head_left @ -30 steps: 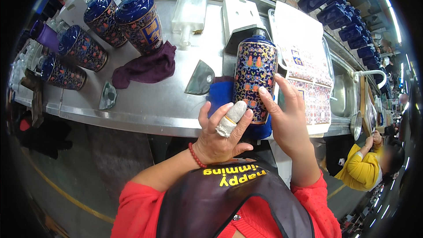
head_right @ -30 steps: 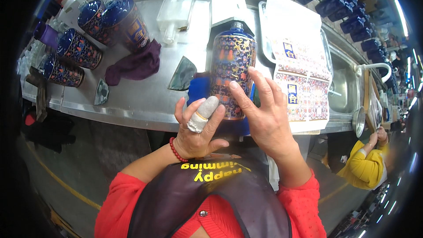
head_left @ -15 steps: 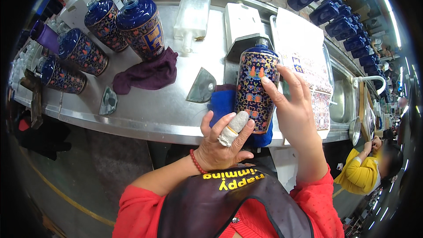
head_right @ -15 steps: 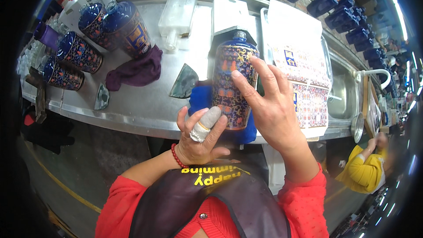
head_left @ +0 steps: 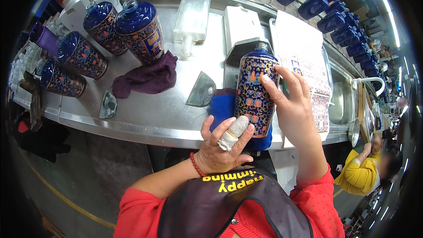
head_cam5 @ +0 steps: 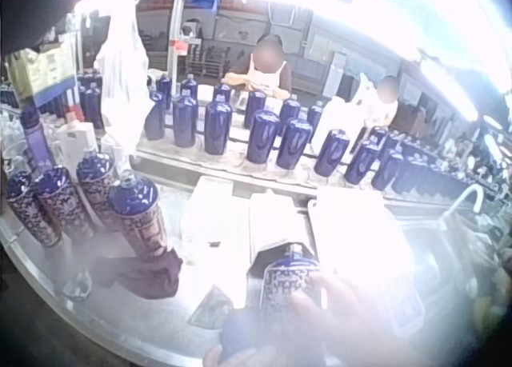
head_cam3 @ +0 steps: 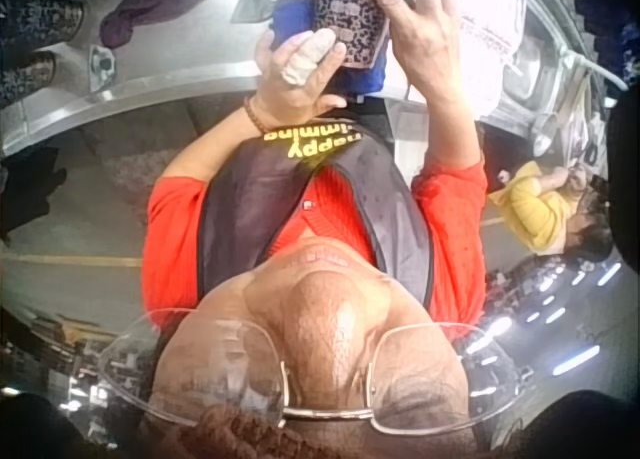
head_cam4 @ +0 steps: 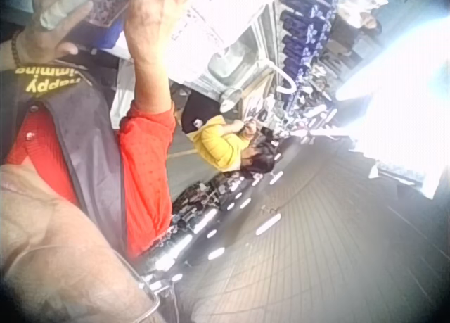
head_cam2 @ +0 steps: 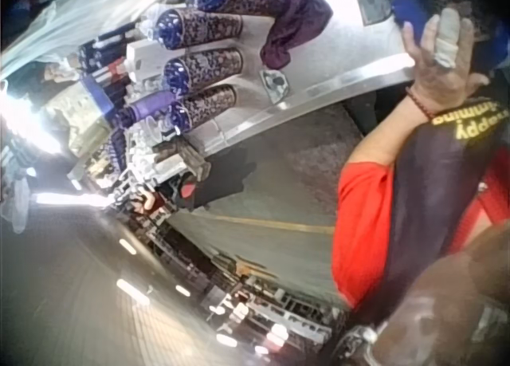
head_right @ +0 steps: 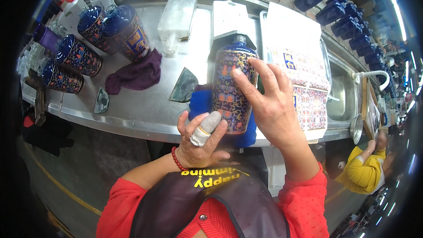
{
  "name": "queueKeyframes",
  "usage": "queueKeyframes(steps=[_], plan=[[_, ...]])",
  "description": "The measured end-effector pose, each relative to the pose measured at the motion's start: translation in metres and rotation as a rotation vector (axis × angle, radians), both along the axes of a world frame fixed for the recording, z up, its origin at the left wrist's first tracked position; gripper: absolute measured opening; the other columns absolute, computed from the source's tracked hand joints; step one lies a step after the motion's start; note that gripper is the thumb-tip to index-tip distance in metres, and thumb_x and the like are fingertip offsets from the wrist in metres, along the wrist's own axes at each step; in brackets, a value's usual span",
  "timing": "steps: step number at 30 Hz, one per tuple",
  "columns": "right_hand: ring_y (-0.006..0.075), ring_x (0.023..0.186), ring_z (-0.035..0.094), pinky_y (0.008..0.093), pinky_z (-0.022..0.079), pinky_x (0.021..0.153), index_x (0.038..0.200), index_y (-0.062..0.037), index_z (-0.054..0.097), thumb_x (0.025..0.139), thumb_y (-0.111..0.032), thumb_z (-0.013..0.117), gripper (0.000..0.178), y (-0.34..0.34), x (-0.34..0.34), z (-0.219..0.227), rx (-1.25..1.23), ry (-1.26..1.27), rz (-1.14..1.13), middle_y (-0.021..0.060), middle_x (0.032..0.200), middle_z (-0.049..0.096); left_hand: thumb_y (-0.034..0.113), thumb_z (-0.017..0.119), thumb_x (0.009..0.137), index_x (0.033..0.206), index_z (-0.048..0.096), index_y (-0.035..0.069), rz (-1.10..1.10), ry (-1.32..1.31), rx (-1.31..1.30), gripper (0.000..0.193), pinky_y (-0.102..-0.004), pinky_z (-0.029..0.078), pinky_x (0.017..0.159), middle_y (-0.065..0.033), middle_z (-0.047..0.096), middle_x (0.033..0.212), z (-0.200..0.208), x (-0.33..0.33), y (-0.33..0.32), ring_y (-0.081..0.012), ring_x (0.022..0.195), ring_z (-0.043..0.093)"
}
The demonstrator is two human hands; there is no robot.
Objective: The person applies decorative stickers to a blue ceramic bottle. They peel stickers from a sheet, position them on the bottle, and smooth them with a green tool and fingers. The person repeats this process for multiple stickers on the same bottle.
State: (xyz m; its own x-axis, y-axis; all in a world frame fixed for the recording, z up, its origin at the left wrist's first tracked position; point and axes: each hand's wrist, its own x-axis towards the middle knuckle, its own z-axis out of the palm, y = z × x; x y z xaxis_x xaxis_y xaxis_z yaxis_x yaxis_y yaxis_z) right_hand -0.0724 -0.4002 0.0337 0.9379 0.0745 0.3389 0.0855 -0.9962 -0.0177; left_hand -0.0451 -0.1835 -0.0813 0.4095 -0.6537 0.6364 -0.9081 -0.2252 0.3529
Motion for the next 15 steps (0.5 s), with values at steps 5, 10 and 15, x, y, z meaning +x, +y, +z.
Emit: queueKeyframes(steps=[5, 10, 15], plan=[[0.0354, 0.125, 0.052, 0.0479, 0.044, 0.104, 0.138, -0.0170, 0.063, 0.078, 0.004, 0.065, 0.063, -0.0019, 0.0001, -0.0022, -0.031, 0.012, -0.027, 0.0113, 0.143, 0.053, 0.061, 0.040, 0.104, 0.144, 0.058, 0.014, 0.013, 0.046, -0.009, 0.065, -0.0573, 0.014, 0.119, -0.0070, 0.057, 0.145, -0.0004, -0.0018, -0.0009, -0.0241, 0.134, 0.040], [0.0348, 0.125, 0.052, 0.0466, 0.044, 0.104, 0.139, -0.0158, 0.063, 0.077, 0.006, 0.066, 0.066, -0.0068, 0.0037, -0.0051, -0.014, -0.026, -0.010, 0.0112, 0.143, 0.053, 0.061, 0.039, 0.104, 0.144, 0.058, 0.014, 0.008, 0.052, -0.024, 0.065, -0.0574, 0.014, 0.119, -0.0065, 0.058, 0.143, -0.0025, -0.0017, -0.0014, -0.0237, 0.134, 0.040], [0.0357, 0.126, 0.052, 0.0481, 0.044, 0.104, 0.141, -0.0173, 0.061, 0.078, 0.006, 0.065, 0.067, -0.0100, 0.0080, -0.0044, -0.035, 0.010, -0.052, 0.0123, 0.143, 0.053, 0.064, 0.047, 0.099, 0.141, 0.059, 0.011, -0.014, 0.019, -0.021, 0.068, -0.0595, 0.015, 0.118, -0.0131, 0.057, 0.143, -0.0025, 0.0002, -0.0005, -0.0289, 0.131, 0.040]])
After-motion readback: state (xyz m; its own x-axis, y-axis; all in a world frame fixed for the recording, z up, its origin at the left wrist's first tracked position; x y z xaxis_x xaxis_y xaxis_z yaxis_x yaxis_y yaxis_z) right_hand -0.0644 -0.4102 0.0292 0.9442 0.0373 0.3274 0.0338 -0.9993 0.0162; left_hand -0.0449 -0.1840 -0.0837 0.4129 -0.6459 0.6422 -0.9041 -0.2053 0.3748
